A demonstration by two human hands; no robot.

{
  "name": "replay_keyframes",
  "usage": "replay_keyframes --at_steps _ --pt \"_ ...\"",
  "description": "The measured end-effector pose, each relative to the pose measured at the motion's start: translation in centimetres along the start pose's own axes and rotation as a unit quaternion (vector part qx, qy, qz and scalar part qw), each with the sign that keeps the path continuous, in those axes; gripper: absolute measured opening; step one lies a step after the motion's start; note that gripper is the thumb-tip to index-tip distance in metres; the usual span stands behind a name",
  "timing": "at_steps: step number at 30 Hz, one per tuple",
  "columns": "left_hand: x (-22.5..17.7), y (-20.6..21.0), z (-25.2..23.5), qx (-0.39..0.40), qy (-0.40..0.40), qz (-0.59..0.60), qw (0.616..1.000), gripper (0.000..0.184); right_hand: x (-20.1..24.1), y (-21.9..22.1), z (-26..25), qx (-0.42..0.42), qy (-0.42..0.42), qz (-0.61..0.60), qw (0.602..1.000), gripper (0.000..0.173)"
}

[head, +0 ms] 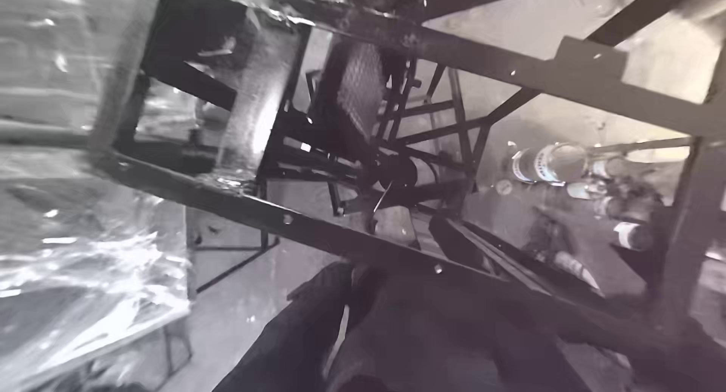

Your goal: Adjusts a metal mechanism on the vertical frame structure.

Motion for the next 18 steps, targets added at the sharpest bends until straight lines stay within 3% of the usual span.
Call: replay_keyframes --at_steps 1,4,7,11,14,18 --pt "0.4 0.2 0.1 0.014 -0.003 -0.017 1.0 0.039 4.5 1.1 -3.7 0.009 0.021 -0.006 1.0 0.021" --pt "0.1 0.7 0.1 0.023 -0.01 0.012 1.0 0.05 11.7 5.7 -12.7 0.119 -0.111 0.095 0.982 0.024" --pt "-0.5 1.8 0.8 0.005 -0.064 0.045 0.997 0.051 15.8 14.1 -16.8 0.249 -0.231 0.198 0.92 0.027" --pt "-0.5 3.0 0.8 -0.018 -0.074 0.046 0.996 0.051 22.4 23.5 -18.4 0.322 -0.337 0.174 0.867 0.035" --pt "-0.6 2.9 1.5 -0.03 -0.051 0.068 0.996 0.05 23.6 29.7 -22.2 0.307 -0.319 0.156 0.883 0.038" --pt "-0.3 2.5 1.9 -0.019 -0.057 0.062 0.996 0.049 23.7 34.1 -24.3 0.317 -0.279 0.127 0.897 0.031"
Point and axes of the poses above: each hand's wrist, its own z-axis away from the middle knuckle, its own y-axis out of the palm, x = y × z, the point moved 4 cm from there along -z, towards the middle knuckle, and after that the axes turned 4 degrees about z, right-handed, at the moved point
